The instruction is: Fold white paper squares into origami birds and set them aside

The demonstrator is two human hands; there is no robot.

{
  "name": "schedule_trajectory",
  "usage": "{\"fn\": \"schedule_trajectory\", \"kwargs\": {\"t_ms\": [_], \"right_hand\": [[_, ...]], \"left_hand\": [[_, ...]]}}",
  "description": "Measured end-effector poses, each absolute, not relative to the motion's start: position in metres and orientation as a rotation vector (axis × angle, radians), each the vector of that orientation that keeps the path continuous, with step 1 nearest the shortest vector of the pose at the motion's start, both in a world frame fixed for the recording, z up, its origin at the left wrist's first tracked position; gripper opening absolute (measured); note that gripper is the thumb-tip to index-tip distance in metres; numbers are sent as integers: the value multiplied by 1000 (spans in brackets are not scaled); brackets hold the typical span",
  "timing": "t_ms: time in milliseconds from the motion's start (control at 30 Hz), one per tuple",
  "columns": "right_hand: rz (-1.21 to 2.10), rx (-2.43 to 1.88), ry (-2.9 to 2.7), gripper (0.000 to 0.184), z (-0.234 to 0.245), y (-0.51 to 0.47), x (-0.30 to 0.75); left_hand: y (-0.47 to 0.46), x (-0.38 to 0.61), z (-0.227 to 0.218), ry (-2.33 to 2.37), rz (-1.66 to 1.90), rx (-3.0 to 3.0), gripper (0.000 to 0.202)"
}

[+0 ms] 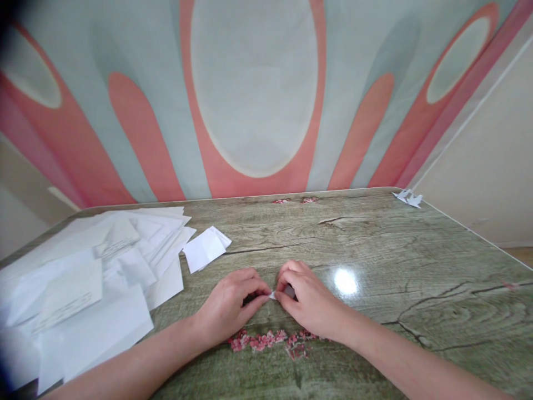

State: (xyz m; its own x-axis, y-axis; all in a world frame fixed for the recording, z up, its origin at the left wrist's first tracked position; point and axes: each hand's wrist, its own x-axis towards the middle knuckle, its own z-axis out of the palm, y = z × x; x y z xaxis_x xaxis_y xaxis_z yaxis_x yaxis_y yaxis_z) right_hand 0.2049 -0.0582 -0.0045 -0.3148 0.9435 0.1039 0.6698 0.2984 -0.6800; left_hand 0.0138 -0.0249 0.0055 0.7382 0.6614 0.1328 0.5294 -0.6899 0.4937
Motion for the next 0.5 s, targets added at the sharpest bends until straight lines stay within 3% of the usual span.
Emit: {"fn": "schedule_trajectory", "kwargs": {"t_ms": [500], "right_hand": [[700,-1417,-2153,9,-4,-58,207]], "left_hand": [[-27,19,4,989,400,2542,16]]}}
